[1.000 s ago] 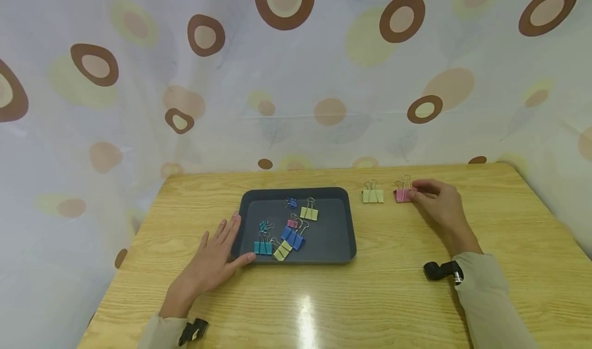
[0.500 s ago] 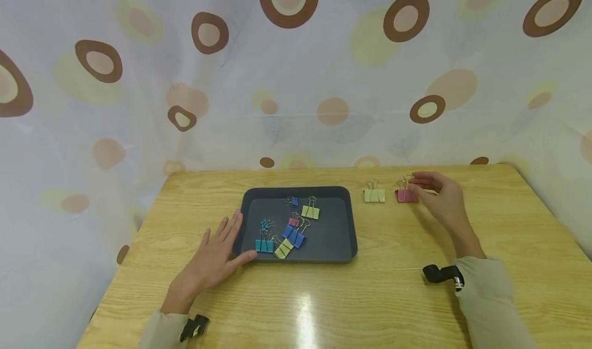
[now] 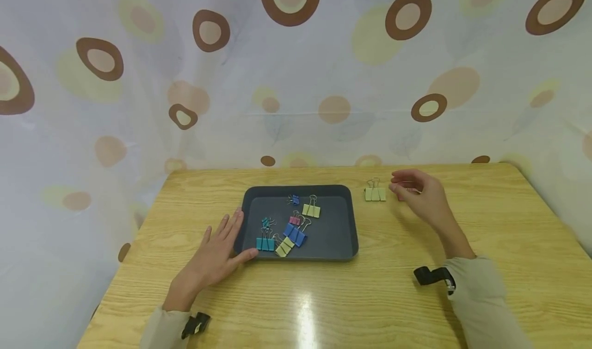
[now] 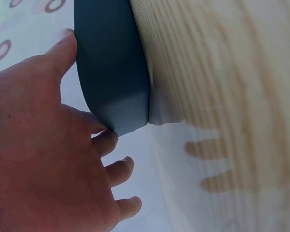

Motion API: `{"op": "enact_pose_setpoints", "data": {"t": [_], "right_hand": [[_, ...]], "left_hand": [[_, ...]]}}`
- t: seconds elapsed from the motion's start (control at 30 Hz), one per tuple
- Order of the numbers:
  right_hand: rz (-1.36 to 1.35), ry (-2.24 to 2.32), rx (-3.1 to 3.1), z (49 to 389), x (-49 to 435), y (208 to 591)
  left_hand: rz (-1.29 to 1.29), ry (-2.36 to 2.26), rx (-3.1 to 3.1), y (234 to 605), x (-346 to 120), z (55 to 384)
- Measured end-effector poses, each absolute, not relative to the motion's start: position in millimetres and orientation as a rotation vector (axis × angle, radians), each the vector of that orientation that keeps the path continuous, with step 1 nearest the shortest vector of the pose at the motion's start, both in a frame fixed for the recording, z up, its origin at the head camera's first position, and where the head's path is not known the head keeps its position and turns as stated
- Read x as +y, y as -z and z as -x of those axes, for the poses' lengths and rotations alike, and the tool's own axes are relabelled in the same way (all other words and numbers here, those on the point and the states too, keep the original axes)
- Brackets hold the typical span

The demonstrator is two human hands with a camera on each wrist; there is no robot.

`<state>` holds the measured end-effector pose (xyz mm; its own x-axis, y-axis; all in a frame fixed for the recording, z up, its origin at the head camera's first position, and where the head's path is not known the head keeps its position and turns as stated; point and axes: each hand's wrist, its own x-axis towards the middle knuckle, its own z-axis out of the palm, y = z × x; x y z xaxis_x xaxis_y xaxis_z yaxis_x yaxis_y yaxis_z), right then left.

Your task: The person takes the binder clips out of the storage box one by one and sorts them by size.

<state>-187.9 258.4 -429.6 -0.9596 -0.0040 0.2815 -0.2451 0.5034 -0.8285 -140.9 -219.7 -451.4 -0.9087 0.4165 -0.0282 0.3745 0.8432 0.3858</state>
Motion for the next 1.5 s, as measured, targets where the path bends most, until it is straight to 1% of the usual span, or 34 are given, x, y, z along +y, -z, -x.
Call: {"op": "enact_pose_setpoints", "data": {"t": [0.2,0.43,0.87,1.07,1.27,1.5], "right_hand": [[-0.298,-1.440,-2.526,183.1,235.0,423.8],[-0.423,-1.570,-2.495,181.6,208.0,431.0],[-0.524,-1.694,-2.563,181.9,150.5,440.4],[-0.485,-1.605,-2.629,183.3,130.9,445.2],[-0.478,-1.419,-2.687,183.6,117.9,450.7],[-0.411,-1.301,-2.756,192.6,107.9,453.0]], "left_hand": [[-0.634,-0.590,2.911,450.4,-219.7,140.1],[-0.626,-0.575,2.907,451.9,-221.3,140.6],[-0.616,-0.579,2.905,451.3,-223.2,140.6],[-0.619,-0.572,2.909,453.7,-222.6,141.0],[-0.621,-0.571,2.912,452.6,-221.0,140.3],[-0.621,-0.573,2.916,450.4,-220.1,141.0]]}}
